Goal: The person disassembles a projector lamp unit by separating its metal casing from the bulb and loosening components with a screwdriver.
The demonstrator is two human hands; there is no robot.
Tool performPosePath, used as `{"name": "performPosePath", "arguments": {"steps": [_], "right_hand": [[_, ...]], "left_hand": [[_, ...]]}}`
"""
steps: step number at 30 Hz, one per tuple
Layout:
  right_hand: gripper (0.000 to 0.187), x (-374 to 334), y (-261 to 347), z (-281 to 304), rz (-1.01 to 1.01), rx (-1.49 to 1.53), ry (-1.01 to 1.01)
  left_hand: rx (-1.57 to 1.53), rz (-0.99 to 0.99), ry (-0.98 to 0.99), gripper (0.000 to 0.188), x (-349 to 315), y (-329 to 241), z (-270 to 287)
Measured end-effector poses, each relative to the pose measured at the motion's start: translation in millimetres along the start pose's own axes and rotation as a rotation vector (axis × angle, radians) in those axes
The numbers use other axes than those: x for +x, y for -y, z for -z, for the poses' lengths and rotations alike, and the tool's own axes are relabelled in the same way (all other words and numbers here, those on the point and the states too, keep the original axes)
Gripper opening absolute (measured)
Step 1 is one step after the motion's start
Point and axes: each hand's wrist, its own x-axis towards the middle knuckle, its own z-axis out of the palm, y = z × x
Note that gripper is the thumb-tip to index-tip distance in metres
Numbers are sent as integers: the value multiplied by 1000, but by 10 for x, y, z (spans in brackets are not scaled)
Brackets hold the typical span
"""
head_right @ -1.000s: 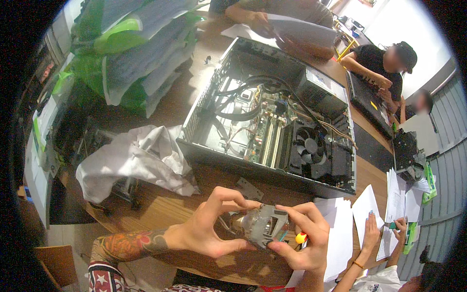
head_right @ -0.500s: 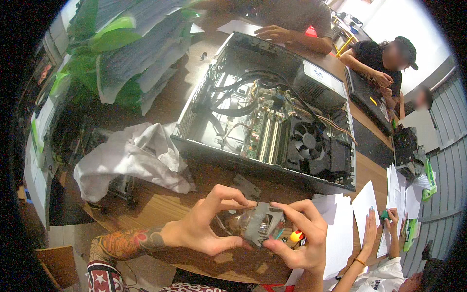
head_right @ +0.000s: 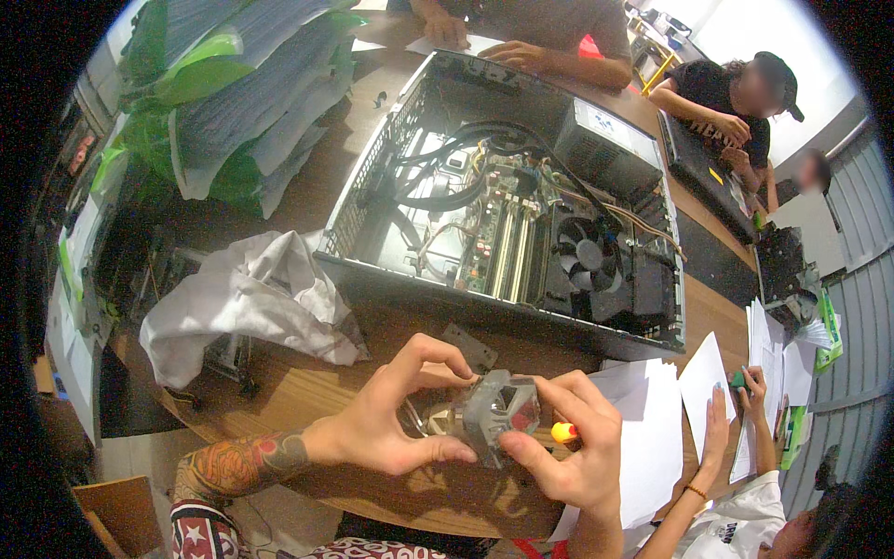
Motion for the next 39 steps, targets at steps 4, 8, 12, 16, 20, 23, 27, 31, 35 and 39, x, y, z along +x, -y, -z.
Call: {"name": "performPosePath", "arguments": {"steps": [4,8,12,16,20,23,27,31,35,39], "right_hand": [[51,1,-22,1,7,-11,12],[51,21,8,39,29,-68,66],[52,24,-13,13,63,-7,51],[52,29,-6,18,70,-11,70],[50,17,-12,16,68,-32,55],[48,18,1,-20,57,-63,37],[47,-3,-56,-51,63,-55,22],[44,10,-30,-97,53,-87,20],[40,15,-17,-140,53,-120,-29],[46,-3,-19,-203,-27,-123,-75]], "left_hand": [[-9,36,22,72,9,-15,10],[-5,78,39,71,16,-28,3],[-55,88,44,70,8,-19,25],[-105,103,62,71,-8,-13,18],[-150,83,73,73,14,8,-10],[-94,137,113,72,12,3,11],[-13,117,136,68,23,-34,26],[-31,123,142,65,18,13,16],[-148,158,135,63,35,33,-3],[-345,261,101,63,38,-46,-66]]}}
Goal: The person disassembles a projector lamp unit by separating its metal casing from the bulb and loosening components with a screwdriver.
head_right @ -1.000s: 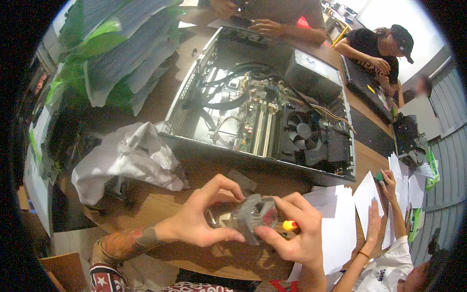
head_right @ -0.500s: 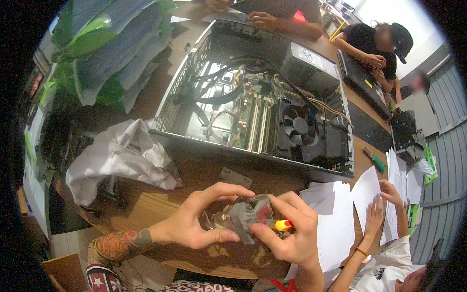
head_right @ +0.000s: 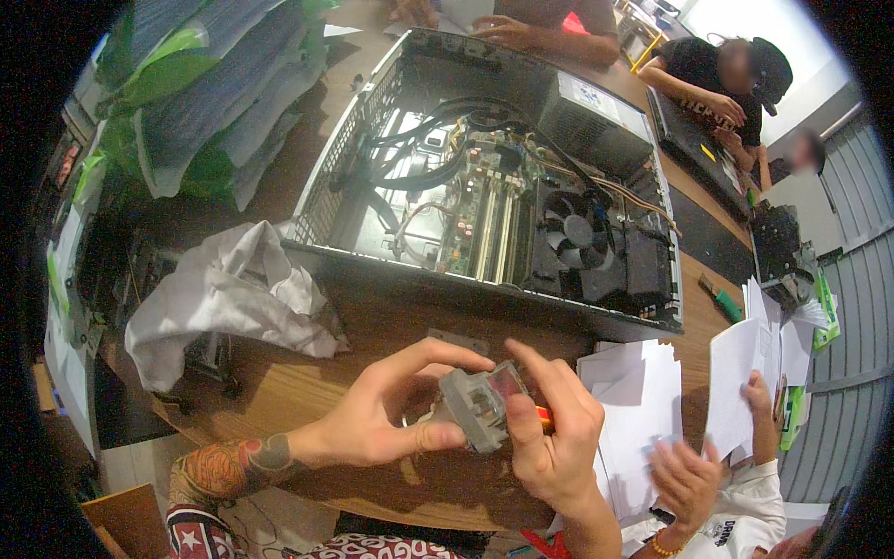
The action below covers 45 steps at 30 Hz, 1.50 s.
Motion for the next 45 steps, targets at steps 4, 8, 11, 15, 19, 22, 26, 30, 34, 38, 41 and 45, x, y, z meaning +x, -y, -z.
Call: {"name": "performPosePath", "arguments": {"steps": [4,8,11,15,19,22,26,30,34,38,41,45], "right_hand": [[63,2,19,-11,131,70,-106],[73,-12,33,59,262,-39,-16],[78,5,65,35,293,-102,-7],[75,-22,18,59,325,-169,-29],[67,-20,8,71,337,-184,-31],[62,11,26,73,312,-142,-31],[58,41,87,124,309,-143,2],[56,15,185,185,245,-104,24],[52,9,318,259,199,-67,97],[48,50,356,331,189,-44,138],[45,111,238,303,254,-1,138],[40,147,194,275,206,-21,142]], "left_hand": [[-255,102,-21,64,-43,7,-14],[-531,109,-44,62,-39,67,24],[-617,86,-56,55,-40,99,-5],[-635,154,-15,64,-42,75,29],[-567,136,5,62,-31,111,35],[-496,119,-2,59,-41,83,31],[-357,106,-9,57,-35,27,56],[-218,85,-2,59,-31,17,115],[-180,-54,66,63,-43,-67,137],[-85,-127,176,69,-16,-151,170],[16,-152,268,73,-24,-161,173],[28,-93,202,77,-51,-188,121]]}}
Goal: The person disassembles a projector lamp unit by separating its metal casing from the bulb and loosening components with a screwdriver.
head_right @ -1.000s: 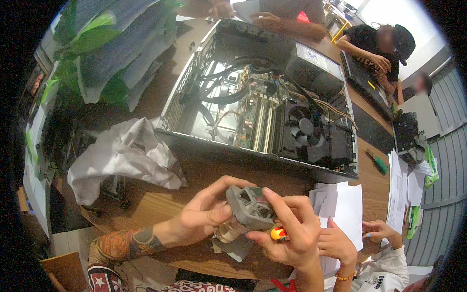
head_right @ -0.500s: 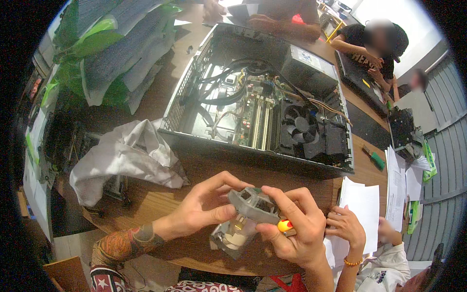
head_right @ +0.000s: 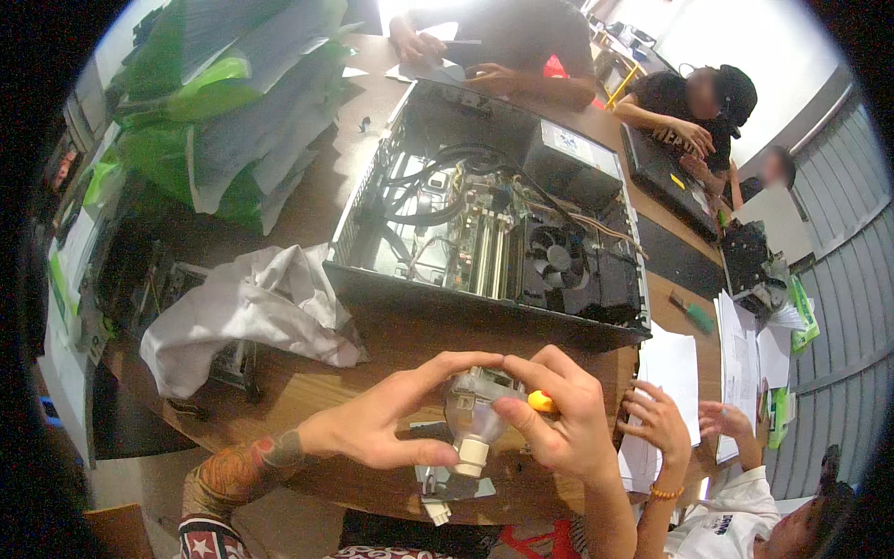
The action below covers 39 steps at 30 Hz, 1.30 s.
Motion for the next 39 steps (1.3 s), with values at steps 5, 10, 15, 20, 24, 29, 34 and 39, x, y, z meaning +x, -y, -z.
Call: {"name": "performPosePath", "arguments": {"steps": [5,10,15,20,24,29,34,39], "right_hand": [[37,-35,-90,-62,-12,49,14],[33,-114,-187,-98,-68,82,3],[31,-136,-199,-111,-136,118,-43],[30,-118,-190,-143,-141,128,-36],[29,-121,-213,-168,-162,139,-31],[28,-106,-171,-200,-164,163,-33],[31,-120,-135,-162,-217,177,-31],[47,-236,-143,125,-172,52,-167]], "left_hand": [[66,13,40,83,-20,93,41],[-125,80,109,79,-4,228,56],[-227,99,129,78,12,269,53],[-134,119,103,79,22,266,56],[-111,135,74,76,22,242,52],[-27,145,55,71,7,196,43],[-106,195,16,67,44,188,26],[-78,168,-51,63,-4,130,71]]}}
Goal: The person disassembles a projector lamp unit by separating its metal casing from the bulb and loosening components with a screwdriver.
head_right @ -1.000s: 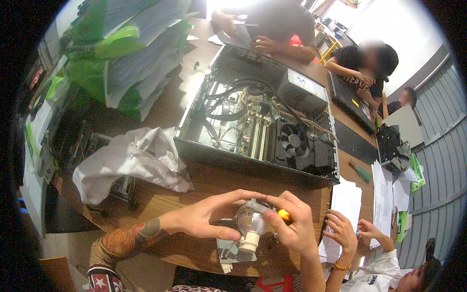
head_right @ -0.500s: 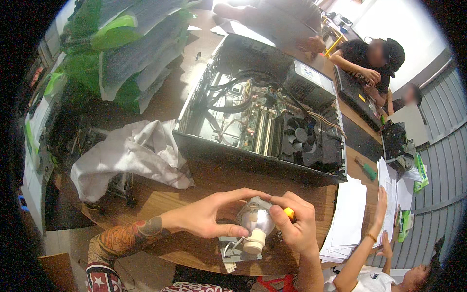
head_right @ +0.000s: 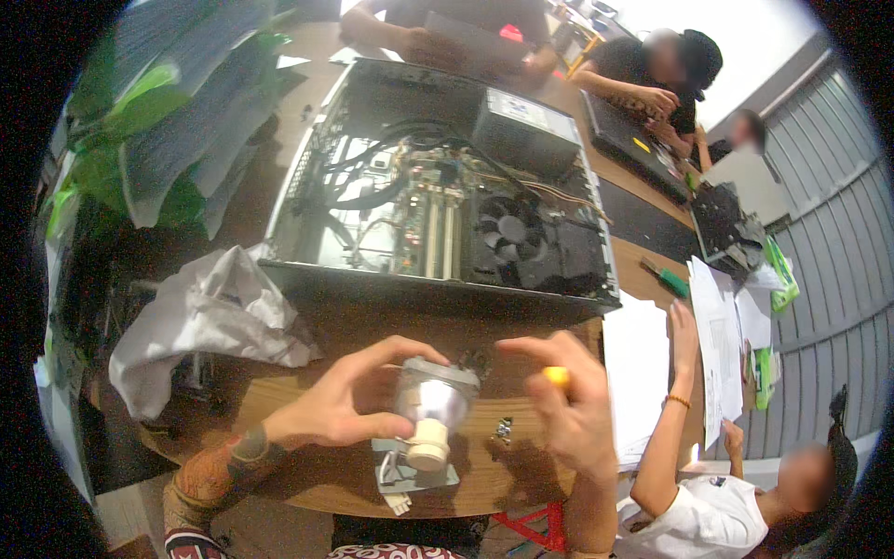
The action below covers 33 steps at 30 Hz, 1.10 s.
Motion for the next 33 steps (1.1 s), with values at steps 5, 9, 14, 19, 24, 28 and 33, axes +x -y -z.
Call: {"name": "performPosePath", "arguments": {"steps": [5,9,14,19,24,28,33], "right_hand": [[64,-483,0,358,63,75,-347],[67,-1035,-181,411,58,-188,-620],[62,-1564,-136,152,-45,62,-907],[49,-1915,-248,-273,-130,-70,-842],[48,-1955,-158,-304,-85,-138,-738],[47,-1945,-144,-282,-122,-139,-705],[46,-1919,-206,-319,-100,-178,-675]], "left_hand": [[28,26,-6,66,43,-20,7],[70,29,1,65,90,-14,21],[75,59,2,70,40,-42,-55],[144,41,-4,71,89,61,-14],[140,33,-18,72,72,41,-51],[237,2,-11,69,82,38,-64],[294,-37,-5,67,89,70,-41]]}}
